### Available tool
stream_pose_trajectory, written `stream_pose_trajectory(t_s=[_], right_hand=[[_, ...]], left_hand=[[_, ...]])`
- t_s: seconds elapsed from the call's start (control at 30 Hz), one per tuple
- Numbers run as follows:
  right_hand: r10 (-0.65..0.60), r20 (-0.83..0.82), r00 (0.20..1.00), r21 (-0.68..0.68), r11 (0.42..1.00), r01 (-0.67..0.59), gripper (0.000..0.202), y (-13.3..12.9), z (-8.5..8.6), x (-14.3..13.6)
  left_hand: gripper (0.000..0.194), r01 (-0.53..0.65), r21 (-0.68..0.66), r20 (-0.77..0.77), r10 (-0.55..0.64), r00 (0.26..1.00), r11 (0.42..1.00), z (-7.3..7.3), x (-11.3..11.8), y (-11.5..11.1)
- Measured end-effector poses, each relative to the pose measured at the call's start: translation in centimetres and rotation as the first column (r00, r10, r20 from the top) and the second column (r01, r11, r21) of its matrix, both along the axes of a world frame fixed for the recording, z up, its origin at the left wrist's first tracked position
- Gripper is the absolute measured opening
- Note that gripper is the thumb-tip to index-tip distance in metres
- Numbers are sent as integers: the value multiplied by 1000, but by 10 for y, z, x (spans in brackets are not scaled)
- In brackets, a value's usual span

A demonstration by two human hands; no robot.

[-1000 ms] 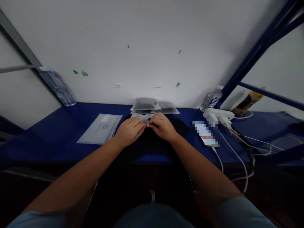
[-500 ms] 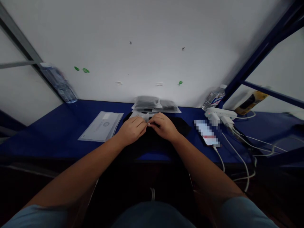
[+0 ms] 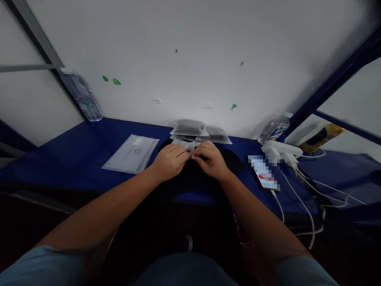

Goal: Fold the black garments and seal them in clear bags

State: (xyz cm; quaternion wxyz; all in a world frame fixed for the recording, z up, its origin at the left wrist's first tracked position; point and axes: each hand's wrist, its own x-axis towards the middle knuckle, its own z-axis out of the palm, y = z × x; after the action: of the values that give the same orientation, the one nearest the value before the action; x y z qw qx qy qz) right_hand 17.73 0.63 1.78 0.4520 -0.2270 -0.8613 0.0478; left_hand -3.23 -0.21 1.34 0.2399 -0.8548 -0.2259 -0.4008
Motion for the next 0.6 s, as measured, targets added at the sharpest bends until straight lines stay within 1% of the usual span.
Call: stream_pose_trajectory(t_s=[0.2,0.37,0.6], right_hand=[[-31,24,999,123,992,27,11,2,-5,-3],[-91,82,992,129,988,80,16,3,-9,-1],[-127,160,979,158,982,102,21,4,-8,0]], left_hand=[[25,68,-34,35,-66,997,997,-2,-1,2],[22,89,-66,24,-88,996,994,-4,-3,5],[21,94,-43,12,-94,996,995,-3,-2,4]])
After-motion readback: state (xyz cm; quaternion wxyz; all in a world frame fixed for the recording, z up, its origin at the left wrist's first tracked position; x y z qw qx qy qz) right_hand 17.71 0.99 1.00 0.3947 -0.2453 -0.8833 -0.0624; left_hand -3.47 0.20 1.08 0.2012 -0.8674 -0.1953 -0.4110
